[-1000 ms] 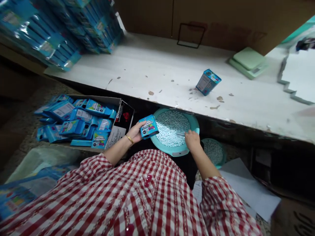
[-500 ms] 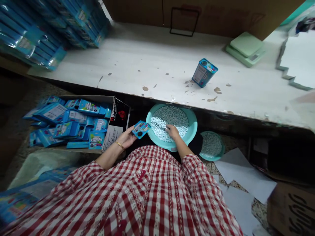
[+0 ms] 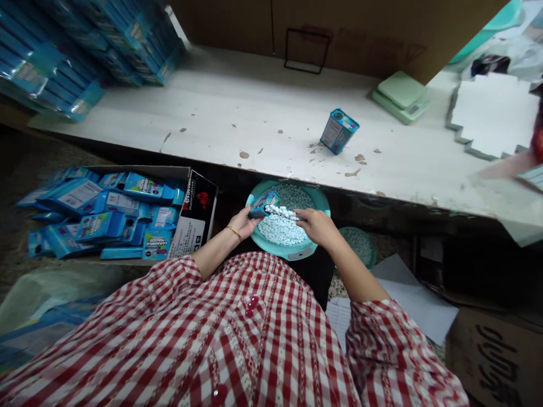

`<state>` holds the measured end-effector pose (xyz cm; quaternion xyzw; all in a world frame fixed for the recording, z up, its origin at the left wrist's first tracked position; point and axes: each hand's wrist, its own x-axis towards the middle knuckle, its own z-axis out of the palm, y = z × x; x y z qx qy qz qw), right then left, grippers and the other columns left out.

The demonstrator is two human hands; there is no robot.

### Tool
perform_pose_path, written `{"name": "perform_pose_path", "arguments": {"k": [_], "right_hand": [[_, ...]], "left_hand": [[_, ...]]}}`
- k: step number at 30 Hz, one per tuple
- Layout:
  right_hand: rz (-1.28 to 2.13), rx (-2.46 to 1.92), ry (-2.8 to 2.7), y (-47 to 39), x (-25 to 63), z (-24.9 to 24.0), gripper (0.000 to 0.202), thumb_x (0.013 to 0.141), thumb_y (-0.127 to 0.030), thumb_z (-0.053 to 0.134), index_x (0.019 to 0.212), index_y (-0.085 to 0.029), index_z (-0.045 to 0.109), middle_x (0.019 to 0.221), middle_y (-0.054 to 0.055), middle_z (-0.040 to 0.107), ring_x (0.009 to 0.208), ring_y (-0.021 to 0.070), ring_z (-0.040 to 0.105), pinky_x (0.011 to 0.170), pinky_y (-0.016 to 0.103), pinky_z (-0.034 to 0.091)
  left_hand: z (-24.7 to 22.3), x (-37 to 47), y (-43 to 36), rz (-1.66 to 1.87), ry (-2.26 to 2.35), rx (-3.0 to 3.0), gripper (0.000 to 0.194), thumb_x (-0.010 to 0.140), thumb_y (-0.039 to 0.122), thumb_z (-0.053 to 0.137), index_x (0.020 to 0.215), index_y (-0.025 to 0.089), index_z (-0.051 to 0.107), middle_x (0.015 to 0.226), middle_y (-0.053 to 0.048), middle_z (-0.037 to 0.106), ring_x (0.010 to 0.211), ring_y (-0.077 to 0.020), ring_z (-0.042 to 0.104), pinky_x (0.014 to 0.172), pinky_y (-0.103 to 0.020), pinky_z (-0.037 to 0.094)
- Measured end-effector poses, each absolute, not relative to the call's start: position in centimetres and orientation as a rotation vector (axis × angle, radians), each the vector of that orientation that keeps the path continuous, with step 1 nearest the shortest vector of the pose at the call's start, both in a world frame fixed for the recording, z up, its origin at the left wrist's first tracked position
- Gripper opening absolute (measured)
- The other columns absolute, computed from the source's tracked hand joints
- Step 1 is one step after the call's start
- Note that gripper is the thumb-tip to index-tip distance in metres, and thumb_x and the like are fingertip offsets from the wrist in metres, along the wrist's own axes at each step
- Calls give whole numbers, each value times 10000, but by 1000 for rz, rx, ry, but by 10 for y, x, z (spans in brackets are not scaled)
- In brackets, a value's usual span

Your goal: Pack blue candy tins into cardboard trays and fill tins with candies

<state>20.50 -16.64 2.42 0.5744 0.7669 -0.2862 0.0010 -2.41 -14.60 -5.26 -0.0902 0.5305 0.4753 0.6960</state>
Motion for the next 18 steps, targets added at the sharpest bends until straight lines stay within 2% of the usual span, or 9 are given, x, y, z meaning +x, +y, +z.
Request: {"name": "perform_pose_path", "arguments": {"k": [5, 9, 12, 16, 18], "right_hand": [[-519, 1662, 2227, -159, 170, 48, 352, 860, -274, 462, 1182, -219, 594, 1036, 112, 667, 922, 258, 633, 752, 336, 464], [-421, 1597, 2181, -157, 142, 69, 331, 849, -155, 388, 1061, -130, 641, 978, 181, 654, 886, 276, 640, 733, 364, 466], [-380, 1624, 2204, -159, 153, 81, 338, 853, -146, 373, 1053, -145, 645, 981, 173, 645, 909, 279, 632, 753, 376, 460], [-356, 1745, 2124, -164, 202, 53, 347, 874, -240, 419, 1181, -227, 582, 1070, 138, 627, 910, 267, 633, 760, 379, 462], [-440, 1774, 2021, -166, 216, 15, 338, 874, -214, 429, 1172, -197, 587, 1072, 158, 628, 923, 266, 631, 761, 370, 465]], "left_hand": [[-62, -16, -146, 1028, 1193, -174, 313, 912, 219, 466, 1225, 233, 467, 1024, -67, 649, 823, -146, 668, 778, -346, 560], [-69, -11, -146, 1021, 1204, -151, 323, 905, 215, 482, 1226, 241, 457, 1067, -74, 639, 837, -156, 670, 793, -374, 554], [-67, -11, -145, 1018, 1222, -130, 314, 915, 207, 454, 1228, 223, 452, 1023, -69, 641, 778, -136, 664, 775, -364, 560], [-61, -25, -144, 1041, 1244, 0, 313, 888, 215, 502, 1201, 239, 494, 945, -36, 637, 704, -111, 642, 729, -323, 567], [-61, -37, -145, 1041, 1240, 66, 243, 874, 237, 528, 1113, 207, 557, 887, -34, 634, 670, -106, 628, 692, -300, 571]]}}
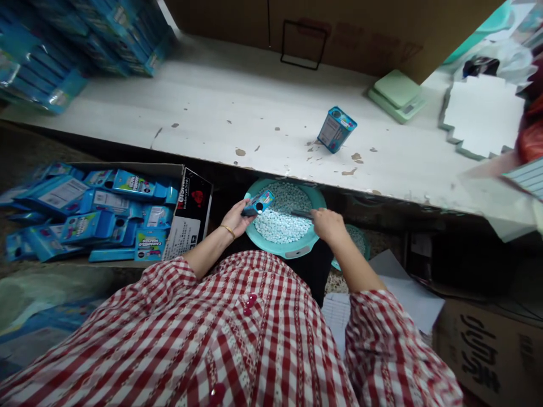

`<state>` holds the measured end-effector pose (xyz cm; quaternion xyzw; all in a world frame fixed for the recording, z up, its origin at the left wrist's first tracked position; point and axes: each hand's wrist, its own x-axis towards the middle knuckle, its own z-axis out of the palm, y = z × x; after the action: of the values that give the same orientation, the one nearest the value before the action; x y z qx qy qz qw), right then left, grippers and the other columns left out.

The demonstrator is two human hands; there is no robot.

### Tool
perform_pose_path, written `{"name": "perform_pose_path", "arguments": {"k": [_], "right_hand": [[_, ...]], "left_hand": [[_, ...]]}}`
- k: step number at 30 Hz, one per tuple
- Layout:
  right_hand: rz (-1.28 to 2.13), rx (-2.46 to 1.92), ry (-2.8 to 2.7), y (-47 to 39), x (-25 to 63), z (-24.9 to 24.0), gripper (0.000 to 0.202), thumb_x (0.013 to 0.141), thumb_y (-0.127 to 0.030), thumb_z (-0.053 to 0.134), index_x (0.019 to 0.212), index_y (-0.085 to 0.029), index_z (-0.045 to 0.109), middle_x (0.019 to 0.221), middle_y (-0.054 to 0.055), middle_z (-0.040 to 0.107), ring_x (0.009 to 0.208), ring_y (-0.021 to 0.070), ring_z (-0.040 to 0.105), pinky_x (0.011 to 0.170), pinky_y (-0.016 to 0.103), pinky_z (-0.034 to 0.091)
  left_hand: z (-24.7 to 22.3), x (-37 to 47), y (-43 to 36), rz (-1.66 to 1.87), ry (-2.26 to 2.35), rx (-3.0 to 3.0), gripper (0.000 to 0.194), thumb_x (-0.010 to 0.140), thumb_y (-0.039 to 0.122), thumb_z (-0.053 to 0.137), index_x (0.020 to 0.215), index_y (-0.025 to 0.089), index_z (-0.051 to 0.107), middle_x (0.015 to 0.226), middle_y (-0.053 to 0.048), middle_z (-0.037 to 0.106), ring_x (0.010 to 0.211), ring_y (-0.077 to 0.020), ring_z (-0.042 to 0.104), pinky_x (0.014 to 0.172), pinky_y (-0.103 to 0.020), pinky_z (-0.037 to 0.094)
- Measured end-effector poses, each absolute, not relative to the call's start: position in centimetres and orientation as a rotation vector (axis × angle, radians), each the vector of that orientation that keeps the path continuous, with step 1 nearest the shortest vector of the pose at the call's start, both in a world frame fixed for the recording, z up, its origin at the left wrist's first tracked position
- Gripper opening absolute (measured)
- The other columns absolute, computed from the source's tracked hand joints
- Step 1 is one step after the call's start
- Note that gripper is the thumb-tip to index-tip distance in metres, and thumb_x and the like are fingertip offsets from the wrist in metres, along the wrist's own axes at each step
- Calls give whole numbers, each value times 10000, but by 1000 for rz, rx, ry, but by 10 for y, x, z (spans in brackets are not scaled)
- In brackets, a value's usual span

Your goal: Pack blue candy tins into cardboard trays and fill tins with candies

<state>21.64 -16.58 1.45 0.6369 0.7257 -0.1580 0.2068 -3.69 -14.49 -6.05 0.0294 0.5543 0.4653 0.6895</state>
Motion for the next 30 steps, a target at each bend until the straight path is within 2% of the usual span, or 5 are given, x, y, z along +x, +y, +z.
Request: {"name": "perform_pose_path", "arguments": {"k": [3, 6, 12, 22, 30], "right_hand": [[-629, 1812, 2010, -168, 202, -50, 334, 874, -98, 379, 1121, -112, 604, 1053, 189, 632, 977, 261, 614, 812, 362, 452], [-773, 1823, 2103, -167, 162, -97, 331, 899, -130, 398, 1187, -157, 560, 1122, 127, 629, 1011, 200, 597, 838, 289, 446], [-1121, 1884, 2248, -158, 135, -120, 351, 882, -186, 464, 1209, -89, 549, 1160, 91, 639, 1039, 159, 585, 888, 235, 429], [-1464, 2002, 2418, -172, 204, -33, 378, 782, -199, 565, 1153, -168, 632, 1109, 80, 672, 1001, 221, 623, 883, 355, 481], [-617, 1730, 2268, -156, 173, 64, 353, 847, -265, 481, 1171, -238, 617, 1093, 84, 674, 1010, 265, 617, 828, 358, 473]], "left_hand": [[-62, -55, -147, 1049, 1236, 96, 141, 878, 243, 519, 925, 140, 604, 799, -43, 623, 649, -108, 616, 648, -276, 576], [-63, -68, -151, 1079, 1226, 82, 137, 886, 214, 502, 842, 125, 596, 757, -50, 620, 675, -116, 620, 655, -271, 583], [-59, -79, -149, 1144, 1243, -10, 188, 911, 191, 452, 777, 127, 567, 745, -52, 629, 671, -119, 625, 639, -259, 587], [-57, -53, -137, 1124, 1212, -44, 184, 918, 205, 442, 844, 105, 578, 717, -52, 622, 648, -119, 625, 664, -291, 580], [-64, -23, -142, 1044, 1180, -13, 125, 891, 184, 488, 851, 108, 579, 732, -38, 604, 637, -118, 613, 673, -317, 564]]}}
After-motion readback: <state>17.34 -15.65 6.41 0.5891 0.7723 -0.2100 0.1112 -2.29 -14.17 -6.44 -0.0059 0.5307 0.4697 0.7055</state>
